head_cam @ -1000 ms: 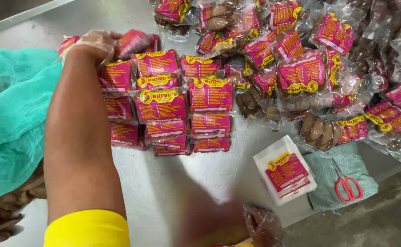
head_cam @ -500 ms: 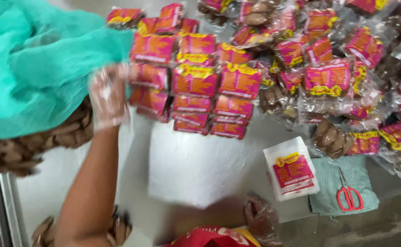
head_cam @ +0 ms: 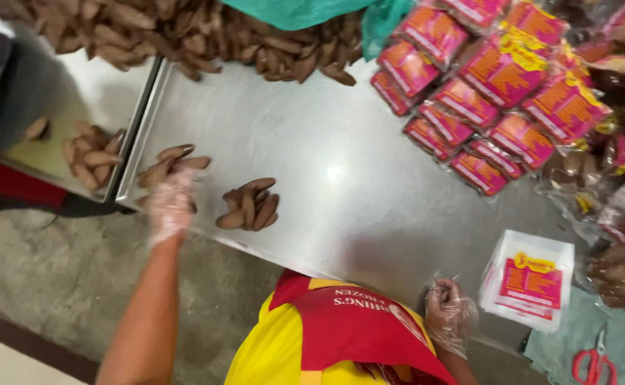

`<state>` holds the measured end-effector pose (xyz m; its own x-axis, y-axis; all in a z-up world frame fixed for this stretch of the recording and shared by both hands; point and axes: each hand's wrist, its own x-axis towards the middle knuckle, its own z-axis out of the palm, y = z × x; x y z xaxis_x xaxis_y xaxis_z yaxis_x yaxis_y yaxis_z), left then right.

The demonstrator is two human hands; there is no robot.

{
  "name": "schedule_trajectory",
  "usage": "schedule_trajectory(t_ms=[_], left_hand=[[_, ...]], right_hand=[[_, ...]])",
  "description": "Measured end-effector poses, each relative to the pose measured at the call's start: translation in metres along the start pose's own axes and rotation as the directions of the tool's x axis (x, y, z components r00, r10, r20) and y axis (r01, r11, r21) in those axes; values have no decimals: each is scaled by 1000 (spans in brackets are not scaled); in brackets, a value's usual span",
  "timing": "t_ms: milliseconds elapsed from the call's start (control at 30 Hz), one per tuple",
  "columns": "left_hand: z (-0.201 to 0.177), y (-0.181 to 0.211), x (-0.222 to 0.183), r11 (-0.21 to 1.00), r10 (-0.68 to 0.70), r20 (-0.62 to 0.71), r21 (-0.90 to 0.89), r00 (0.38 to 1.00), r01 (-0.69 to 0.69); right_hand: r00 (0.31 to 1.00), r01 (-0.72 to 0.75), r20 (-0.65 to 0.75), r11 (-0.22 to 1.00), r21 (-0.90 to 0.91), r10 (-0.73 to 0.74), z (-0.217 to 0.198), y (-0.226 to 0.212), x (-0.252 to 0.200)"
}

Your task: The person places brown elongated food items into clear plastic bags on a stainless steel table. They seal each bag and stack the finished packages to the right. A coworker assists by moving loose items on the table.

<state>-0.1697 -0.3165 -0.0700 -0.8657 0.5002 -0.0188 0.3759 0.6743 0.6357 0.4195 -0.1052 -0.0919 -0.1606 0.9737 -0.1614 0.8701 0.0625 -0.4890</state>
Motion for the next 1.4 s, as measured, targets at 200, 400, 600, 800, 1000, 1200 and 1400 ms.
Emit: schedule_trajectory(t_ms=[200,400,600,800,1000,1200,1400], left_hand=[[69,99,-80,972,-142,-8,190,990,140],[122,169,-89,985,-116,-129,113,985,131],[150,205,-97,939,331,234,18,914,-345],[156,240,-120,911,409,92,-94,908,-401],[184,277,-170,873,484,47,-96,874,-478],[212,354,-233,807,590,390,-321,707,-496],[284,438,-283,448,838,492,-372,236,-813]], right_hand=[[999,-33,-23,999,-38,32,9,1,5],[999,34,-24,999,33,-33,-6,3,5],[949,177,-259,983,-43,-182,-90,17,44],[896,394,-99,878,-272,-433,-117,92,82],[971,240,-68,951,192,-231,-103,131,89],[978,-6,203,956,295,-56,-120,124,108],[926,373,35,927,42,-375,-144,100,115]])
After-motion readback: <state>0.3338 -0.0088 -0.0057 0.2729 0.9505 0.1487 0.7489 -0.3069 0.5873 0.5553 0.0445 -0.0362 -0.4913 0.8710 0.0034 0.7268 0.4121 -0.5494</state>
